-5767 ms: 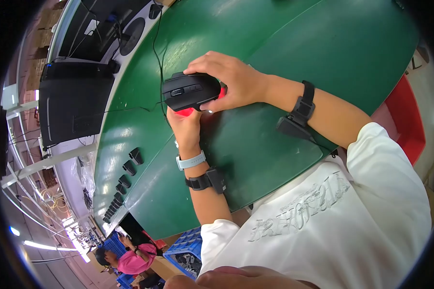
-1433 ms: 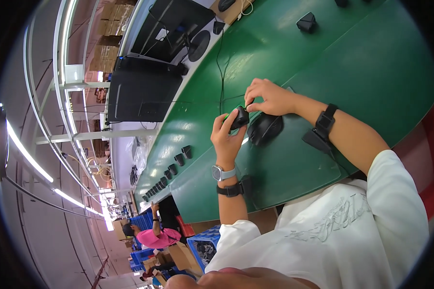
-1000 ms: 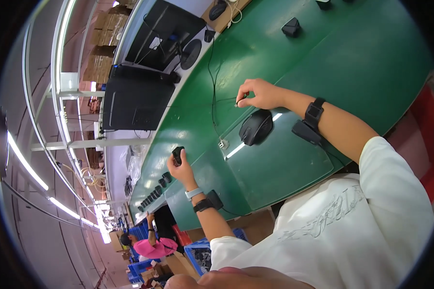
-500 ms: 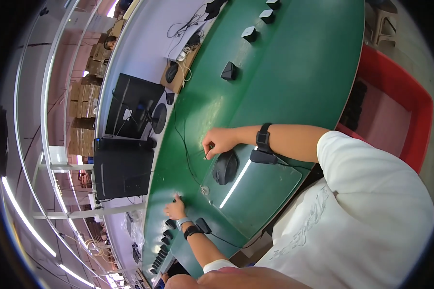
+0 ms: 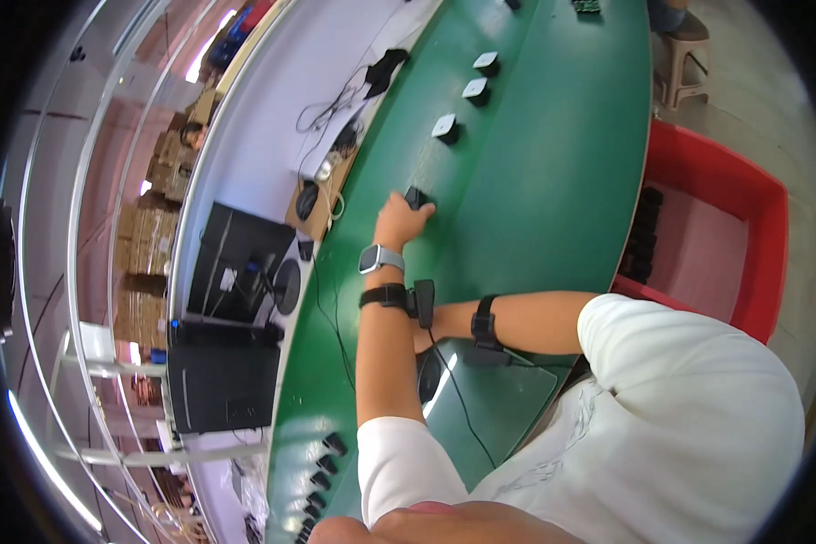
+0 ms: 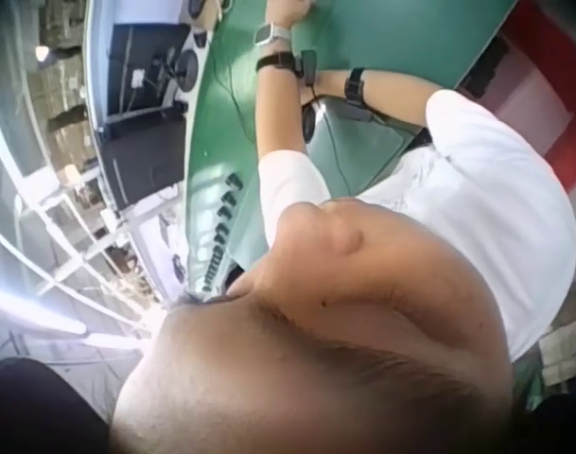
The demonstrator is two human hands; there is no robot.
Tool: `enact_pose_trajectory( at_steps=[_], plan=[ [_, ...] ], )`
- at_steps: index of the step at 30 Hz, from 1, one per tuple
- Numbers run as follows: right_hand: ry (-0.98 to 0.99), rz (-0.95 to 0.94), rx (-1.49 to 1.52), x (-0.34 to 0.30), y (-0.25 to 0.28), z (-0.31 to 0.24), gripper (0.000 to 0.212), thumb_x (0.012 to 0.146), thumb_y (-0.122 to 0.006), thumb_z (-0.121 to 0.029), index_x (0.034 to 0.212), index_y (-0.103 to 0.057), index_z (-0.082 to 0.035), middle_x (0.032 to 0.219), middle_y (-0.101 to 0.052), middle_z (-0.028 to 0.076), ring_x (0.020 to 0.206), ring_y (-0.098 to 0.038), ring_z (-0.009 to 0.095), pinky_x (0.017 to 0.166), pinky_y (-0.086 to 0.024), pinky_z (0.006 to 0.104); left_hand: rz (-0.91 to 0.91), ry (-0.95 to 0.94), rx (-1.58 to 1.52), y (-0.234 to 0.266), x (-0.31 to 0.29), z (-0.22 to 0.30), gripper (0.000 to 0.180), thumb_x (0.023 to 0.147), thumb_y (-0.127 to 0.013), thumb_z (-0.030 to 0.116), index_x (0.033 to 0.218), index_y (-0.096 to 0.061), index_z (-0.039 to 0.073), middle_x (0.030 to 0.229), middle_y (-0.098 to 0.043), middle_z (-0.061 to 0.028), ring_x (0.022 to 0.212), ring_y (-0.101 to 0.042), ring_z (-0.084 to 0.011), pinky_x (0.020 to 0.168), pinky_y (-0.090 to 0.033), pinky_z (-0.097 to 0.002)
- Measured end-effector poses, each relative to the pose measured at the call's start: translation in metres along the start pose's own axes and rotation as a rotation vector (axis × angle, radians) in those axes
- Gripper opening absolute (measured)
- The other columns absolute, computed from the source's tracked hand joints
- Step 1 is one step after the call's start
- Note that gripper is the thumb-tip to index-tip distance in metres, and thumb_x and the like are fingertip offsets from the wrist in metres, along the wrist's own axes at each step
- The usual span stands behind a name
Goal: The person tests a mouse and its charging dock by plugging a cable into the dock, placing the mouse on it to check the light, and then disconnecting them. This process is repeated with several docks and mice before placing the docks back onto the conveyor belt.
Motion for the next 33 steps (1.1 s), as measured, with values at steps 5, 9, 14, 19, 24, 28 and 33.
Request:
enact_pose_trajectory(
  at_steps=[5,9,14,19,24,28,33],
  plan=[
    [0.463,0.211,-0.488,-0.028,0.037,0.052,0.069,0.097,-0.07,-0.03,0.155,-0.04,-0.01,0.162,-0.038,0.017,0.15,-0.037,0.032,0.124,-0.029,0.0454,0.028,-0.113,-0.076,-0.007,0.013,0.066,0.059,0.086,-0.078,0.032,0.124,-0.053,-0.005,0.115,-0.07,-0.0271,0.1,-0.07,-0.0441,0.087,-0.056,-0.0493],
    [-0.122,0.013,-0.648,0.009,0.007,-0.035,0.033,0.082,-0.083,-0.025,0.107,-0.074,-0.005,0.101,-0.074,0.015,0.097,-0.07,0.028,0.085,-0.054,0.0408,0.411,0.011,-0.886,0.09,-0.074,-0.022,0.044,0.095,-0.071,0.015,0.133,-0.051,0.003,0.107,-0.071,-0.0109,0.092,-0.065,-0.0184,0.082,-0.051,-0.0339],
    [-0.03,0.265,-0.348,-0.002,0.022,-0.037,0.025,0.086,-0.081,-0.026,0.092,-0.073,-0.003,0.077,-0.072,0.008,0.07,-0.064,0.017,0.065,-0.049,0.0346,0.628,0.016,-1.494,0.1,-0.188,-0.088,0.057,0.099,-0.062,0.001,0.149,-0.037,0.014,0.125,-0.055,-0.0118,0.109,-0.058,-0.0211,0.093,-0.05,-0.0392],
    [-0.094,0.298,-0.255,0.005,0.015,-0.052,0.024,0.094,-0.075,-0.027,0.097,-0.071,-0.003,0.078,-0.069,0.005,0.074,-0.06,0.012,0.069,-0.049,0.0315,0.627,0.15,-1.656,0.036,-0.27,-0.132,0.062,0.099,-0.062,0.0,0.151,-0.034,0.015,0.123,-0.056,-0.015,0.107,-0.063,-0.0298,0.103,-0.053,-0.0516],
    [-0.069,0.317,-0.341,0.0,0.015,-0.051,0.023,0.093,-0.074,-0.025,0.095,-0.071,-0.003,0.08,-0.07,0.008,0.075,-0.063,0.018,0.07,-0.05,0.0346,0.542,0.128,-1.634,0.007,-0.271,-0.121,0.057,0.097,-0.064,-0.001,0.147,-0.039,0.009,0.122,-0.057,-0.0163,0.106,-0.065,-0.0301,0.103,-0.057,-0.0522],
    [0.023,0.316,-0.46,0.003,0.011,-0.047,0.023,0.087,-0.074,-0.025,0.094,-0.072,-0.003,0.079,-0.072,0.012,0.07,-0.066,0.025,0.066,-0.05,0.0385,0.476,0.08,-1.661,-0.006,-0.271,-0.128,0.054,0.094,-0.068,0.0,0.142,-0.045,0.004,0.123,-0.057,-0.0151,0.107,-0.066,-0.0293,0.094,-0.061,-0.0439],
    [-0.057,0.284,-0.51,0.005,0.01,-0.045,0.02,0.088,-0.075,-0.023,0.095,-0.073,-0.004,0.084,-0.071,0.01,0.082,-0.065,0.025,0.073,-0.052,0.039,0.482,0.111,-1.651,-0.008,-0.275,-0.131,0.05,0.091,-0.072,0.003,0.136,-0.051,0.001,0.123,-0.057,-0.0138,0.106,-0.066,-0.0283,0.085,-0.062,-0.0388]
  ],
)
Point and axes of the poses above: each hand's wrist, its own x-axis towards the middle knuckle, its own y-axis out of the back of the hand, z = x × y, the point moved 4 cm from there along x, towards the middle knuckle
